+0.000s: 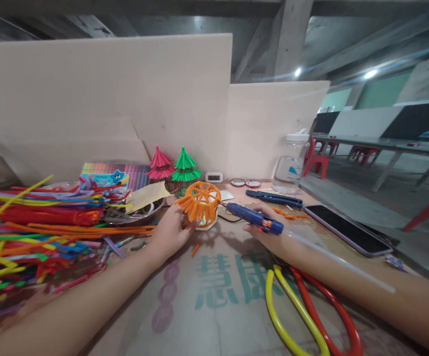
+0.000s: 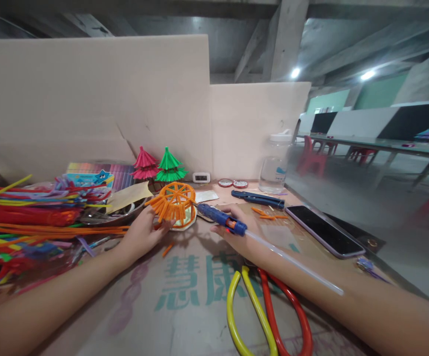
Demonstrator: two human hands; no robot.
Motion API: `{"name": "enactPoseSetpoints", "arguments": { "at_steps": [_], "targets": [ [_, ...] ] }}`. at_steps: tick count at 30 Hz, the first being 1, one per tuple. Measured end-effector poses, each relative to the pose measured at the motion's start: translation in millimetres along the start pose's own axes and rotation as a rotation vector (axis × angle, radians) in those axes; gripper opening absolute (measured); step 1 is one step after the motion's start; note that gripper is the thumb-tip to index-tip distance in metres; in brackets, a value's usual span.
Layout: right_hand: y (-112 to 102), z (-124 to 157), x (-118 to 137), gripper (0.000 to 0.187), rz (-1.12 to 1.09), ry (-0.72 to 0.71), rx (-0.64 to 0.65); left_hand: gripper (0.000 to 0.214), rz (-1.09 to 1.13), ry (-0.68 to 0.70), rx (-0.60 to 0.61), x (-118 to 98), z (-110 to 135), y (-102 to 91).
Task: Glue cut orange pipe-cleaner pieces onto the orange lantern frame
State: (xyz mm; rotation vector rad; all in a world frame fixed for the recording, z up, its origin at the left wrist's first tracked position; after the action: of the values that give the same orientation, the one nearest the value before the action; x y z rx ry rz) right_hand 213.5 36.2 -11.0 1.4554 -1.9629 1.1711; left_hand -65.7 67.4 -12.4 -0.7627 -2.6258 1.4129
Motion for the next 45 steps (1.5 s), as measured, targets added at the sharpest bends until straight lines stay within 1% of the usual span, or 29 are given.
{"name": "enactPoseSetpoints", "arguments": {
  "at_steps": [3, 5, 11, 14, 18, 22, 25, 27, 30, 35, 40, 45],
  "targets": [
    [0.1, -0.4, -0.6, 0.027, 0.016, -0.022, -0.004, 0.038, -0.006, 0.001, -0.004, 1.3, 0.4, 1.6],
    [0.8, -0.9, -1.3, 0.027, 0.032, -0.012, -0.006, 0.038, -0.008, -0.007, -0.004, 2.1, 0.4, 2.5],
    [2.8, -2.5, -1.9, 0.025, 0.051, 0.003, -0.015, 0.041, 0.001, -0.083, 0.027, 2.4, -1.2, 1.6],
    [2.2, -1.9, -1.6, 0.027, -0.012, -0.034, -0.010, 0.043, 0.011, -0.092, 0.039, 2.4, -1.5, 1.5],
    [-0.7, 0.2, 1.5, 0.027, -0.144, -0.096, 0.013, 0.046, 0.081, -0.090, 0.025, 4.9, -1.4, 4.7],
    [-4.3, 0.8, 4.0, 0.027, -0.176, -0.090, 0.037, 0.043, 0.118, -0.122, 0.036, 7.1, -1.2, 7.5],
    [-5.8, -0.6, 5.8, 0.025, -0.198, -0.038, 0.064, 0.042, 0.133, -0.144, 0.048, 7.2, -0.7, 8.0],
    [-6.2, -1.8, 7.6, 0.022, -0.208, 0.002, 0.051, 0.041, 0.135, -0.137, 0.056, 7.0, -0.2, 8.3],
    [-6.3, -1.9, 9.2, 0.022, -0.197, 0.023, 0.041, 0.040, 0.122, -0.107, 0.062, 6.6, 0.3, 8.8],
    [-4.8, 1.5, 6.4, 0.026, -0.198, -0.029, 0.109, 0.041, 0.134, -0.107, 0.037, 4.5, 0.0, 7.5],
    [-3.2, 1.4, 5.1, 0.029, -0.201, -0.054, 0.096, 0.041, 0.126, -0.081, 0.085, 1.3, 0.3, 4.9],
    [-1.4, -0.1, 6.4, 0.030, -0.198, -0.074, 0.070, 0.048, 0.049, -0.063, 0.117, -0.6, 1.4, 1.6]
  ]
}}
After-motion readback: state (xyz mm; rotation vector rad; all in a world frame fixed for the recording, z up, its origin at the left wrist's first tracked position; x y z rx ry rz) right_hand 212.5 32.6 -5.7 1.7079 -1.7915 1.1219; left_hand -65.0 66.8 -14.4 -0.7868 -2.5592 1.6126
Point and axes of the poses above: each hand's wrist, its own z-axis away from the middle knuckle, its own y-axis out of the palm, x = y × z, the point moved 1 cm from there along -z, towards the middle knuckle, and after that the axes turned 12 degrees about -z, right-handed, at the moved point
